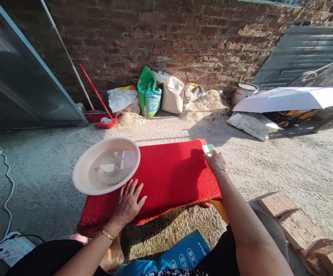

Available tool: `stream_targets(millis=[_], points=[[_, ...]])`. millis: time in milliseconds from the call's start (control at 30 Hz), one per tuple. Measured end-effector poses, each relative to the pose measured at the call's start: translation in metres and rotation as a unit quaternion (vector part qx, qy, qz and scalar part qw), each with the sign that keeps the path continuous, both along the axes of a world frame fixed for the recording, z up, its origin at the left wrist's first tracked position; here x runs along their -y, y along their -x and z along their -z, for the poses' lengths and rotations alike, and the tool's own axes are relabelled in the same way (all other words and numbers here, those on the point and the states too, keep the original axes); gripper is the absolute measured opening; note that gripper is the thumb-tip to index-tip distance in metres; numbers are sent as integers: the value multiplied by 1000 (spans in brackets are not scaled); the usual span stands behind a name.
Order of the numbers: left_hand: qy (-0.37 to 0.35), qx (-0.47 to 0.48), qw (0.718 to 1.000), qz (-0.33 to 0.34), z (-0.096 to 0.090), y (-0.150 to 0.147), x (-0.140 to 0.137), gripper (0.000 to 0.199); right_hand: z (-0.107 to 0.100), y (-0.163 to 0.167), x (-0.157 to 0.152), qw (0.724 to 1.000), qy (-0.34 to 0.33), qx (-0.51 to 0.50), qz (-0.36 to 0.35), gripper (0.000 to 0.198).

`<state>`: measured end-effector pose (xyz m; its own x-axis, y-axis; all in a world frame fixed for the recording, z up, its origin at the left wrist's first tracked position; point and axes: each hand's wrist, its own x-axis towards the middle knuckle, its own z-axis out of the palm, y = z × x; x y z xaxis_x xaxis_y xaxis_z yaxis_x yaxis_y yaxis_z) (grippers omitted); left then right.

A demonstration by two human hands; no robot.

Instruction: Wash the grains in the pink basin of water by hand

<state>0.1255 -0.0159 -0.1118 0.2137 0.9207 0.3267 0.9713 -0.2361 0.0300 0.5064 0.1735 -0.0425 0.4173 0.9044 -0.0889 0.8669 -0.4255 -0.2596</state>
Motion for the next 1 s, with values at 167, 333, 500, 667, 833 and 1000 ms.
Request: stream_targets(millis=[167,333,500,667,833,1000], points=[[5,8,1000,1,2,1,-1,46,2,124,-5,982,-14,-1,-188,51],[12,-12,1000,1,3,2,-1,47,0,231,-7,932,-28,2,-362,52],[15,-10,1000,4,4,2,-1,48,1,219,-30,933,-12,11,-360,49],[18,-7,1000,3,4,1,-2,48,1,99,-63,985,6,43,-169,49],[16,-2,1000,-7,2,-1,0,47,9,-42,-47,998,9,31,62,53],[6,12,1000,-11,2,-2,0,46,19,-101,5,984,-28,5,174,53]])
